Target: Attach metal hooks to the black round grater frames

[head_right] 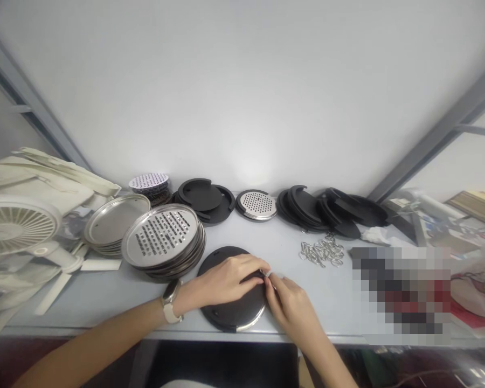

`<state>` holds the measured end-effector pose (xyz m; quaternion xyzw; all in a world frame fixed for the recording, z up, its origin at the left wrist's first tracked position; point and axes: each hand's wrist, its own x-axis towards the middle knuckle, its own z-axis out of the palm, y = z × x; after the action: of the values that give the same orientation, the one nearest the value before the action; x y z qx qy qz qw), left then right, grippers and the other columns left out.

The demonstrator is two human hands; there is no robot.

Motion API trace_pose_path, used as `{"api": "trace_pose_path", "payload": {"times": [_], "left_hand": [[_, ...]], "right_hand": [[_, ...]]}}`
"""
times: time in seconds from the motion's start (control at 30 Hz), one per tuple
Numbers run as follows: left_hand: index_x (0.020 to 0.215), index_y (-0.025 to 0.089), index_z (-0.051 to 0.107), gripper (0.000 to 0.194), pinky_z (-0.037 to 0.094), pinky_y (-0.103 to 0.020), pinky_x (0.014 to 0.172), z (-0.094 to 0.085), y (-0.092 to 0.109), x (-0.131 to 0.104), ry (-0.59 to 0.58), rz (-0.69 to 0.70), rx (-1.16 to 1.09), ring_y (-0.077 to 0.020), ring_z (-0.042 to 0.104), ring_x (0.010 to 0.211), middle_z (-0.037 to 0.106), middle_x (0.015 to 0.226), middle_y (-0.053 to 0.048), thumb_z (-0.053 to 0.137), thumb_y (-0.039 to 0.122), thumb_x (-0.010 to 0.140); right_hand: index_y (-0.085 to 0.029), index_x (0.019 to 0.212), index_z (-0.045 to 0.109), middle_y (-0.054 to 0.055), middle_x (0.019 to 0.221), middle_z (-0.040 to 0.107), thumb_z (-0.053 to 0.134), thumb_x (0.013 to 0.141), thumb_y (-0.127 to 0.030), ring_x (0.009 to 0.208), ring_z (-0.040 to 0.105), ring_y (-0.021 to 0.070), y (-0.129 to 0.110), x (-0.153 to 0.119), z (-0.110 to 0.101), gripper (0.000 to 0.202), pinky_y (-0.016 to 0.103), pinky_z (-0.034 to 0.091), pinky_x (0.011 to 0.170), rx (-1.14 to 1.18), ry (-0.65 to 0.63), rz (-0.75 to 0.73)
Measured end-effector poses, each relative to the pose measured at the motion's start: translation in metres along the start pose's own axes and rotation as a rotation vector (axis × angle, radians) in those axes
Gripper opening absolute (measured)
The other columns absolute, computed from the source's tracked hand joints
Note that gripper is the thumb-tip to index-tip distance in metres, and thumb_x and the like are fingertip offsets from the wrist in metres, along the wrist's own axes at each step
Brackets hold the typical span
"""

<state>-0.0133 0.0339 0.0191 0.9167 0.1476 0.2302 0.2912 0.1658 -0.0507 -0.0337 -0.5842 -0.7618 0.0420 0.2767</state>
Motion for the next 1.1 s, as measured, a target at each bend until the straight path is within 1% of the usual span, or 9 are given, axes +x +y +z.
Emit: {"api": "trace_pose_path", "payload": {"times": [0.13,0.27,0.43,0.5,0.6,0.77,0.97,1.1], "left_hand": [[0.112,0.016,0.051,0.023,0.045,-0.030,0.092,0.0006,0.0002,-0.0002,-0.004,0.006,-0.001,-0.0176,0.058,0.104,0.062,0.108,-0.007,0.045,0.011,0.090],[0.113,0.015,0.050,0.023,0.045,-0.030,0.092,0.0012,0.0007,-0.0004,-0.014,0.029,0.007,-0.0175,0.057,0.104,0.062,0.108,-0.008,0.044,0.013,0.091],[0.110,0.015,0.050,0.020,0.043,-0.032,0.096,0.0007,0.0009,-0.0005,-0.005,0.057,0.103,-0.0182,0.056,0.103,0.061,0.105,-0.008,0.043,0.014,0.091],[0.108,0.015,0.050,0.018,0.042,-0.032,0.096,0.0008,0.0008,-0.0005,0.000,0.063,0.128,-0.0182,0.056,0.101,0.061,0.104,-0.008,0.044,0.015,0.091],[0.107,0.016,0.050,0.017,0.042,-0.032,0.095,0.0007,0.0013,-0.0005,0.002,0.050,0.124,-0.0179,0.057,0.099,0.062,0.103,-0.007,0.045,0.015,0.091],[0.108,0.015,0.050,0.018,0.042,-0.030,0.095,0.0002,0.0023,-0.0007,-0.008,0.039,0.111,-0.0178,0.057,0.101,0.061,0.105,-0.008,0.044,0.014,0.091],[0.107,0.015,0.050,0.018,0.043,-0.030,0.094,-0.0002,0.0022,-0.0007,-0.004,0.041,0.085,-0.0175,0.057,0.100,0.061,0.104,-0.007,0.044,0.012,0.091],[0.108,0.015,0.050,0.018,0.044,-0.030,0.093,0.0004,0.0018,-0.0010,-0.002,0.034,0.075,-0.0184,0.057,0.102,0.062,0.105,-0.008,0.044,0.013,0.091]], "right_hand": [[-0.019,0.083,0.049,0.001,0.063,0.054,0.034,0.097,-0.025,0.054,0.054,0.0149,-0.0003,0.0004,-0.0007,0.022,0.025,0.039,0.051,0.022,0.019,0.001],[-0.019,0.082,0.049,0.002,0.063,0.055,0.033,0.097,-0.025,0.054,0.055,0.0147,-0.0001,0.0007,-0.0018,0.023,0.025,0.040,0.051,0.064,0.038,0.020],[-0.019,0.088,0.052,0.003,0.065,0.058,0.032,0.098,-0.027,0.055,0.057,0.0159,-0.0012,0.0022,-0.0029,0.024,0.026,0.042,0.051,0.083,-0.005,0.034],[-0.019,0.088,0.053,0.003,0.065,0.058,0.032,0.098,-0.028,0.056,0.057,0.0163,-0.0022,0.0025,-0.0034,0.025,0.026,0.042,0.052,0.080,-0.029,0.049],[-0.020,0.086,0.052,0.003,0.065,0.058,0.032,0.098,-0.028,0.056,0.057,0.0161,-0.0033,0.0022,-0.0039,0.024,0.026,0.042,0.052,0.082,-0.032,0.048],[-0.020,0.080,0.050,0.001,0.062,0.054,0.033,0.097,-0.026,0.054,0.054,0.0151,-0.0027,0.0014,-0.0031,0.025,0.025,0.040,0.051,0.028,-0.003,-0.015],[-0.019,0.079,0.048,0.001,0.061,0.052,0.034,0.097,-0.023,0.054,0.050,0.0152,-0.0003,0.0004,0.0004,0.023,0.026,0.038,0.053,-0.088,0.071,-0.119],[-0.019,0.076,0.047,0.001,0.059,0.051,0.035,0.096,-0.021,0.053,0.048,0.0147,-0.0003,0.0000,0.0017,0.023,0.027,0.036,0.053,-0.165,0.096,-0.156]]}}
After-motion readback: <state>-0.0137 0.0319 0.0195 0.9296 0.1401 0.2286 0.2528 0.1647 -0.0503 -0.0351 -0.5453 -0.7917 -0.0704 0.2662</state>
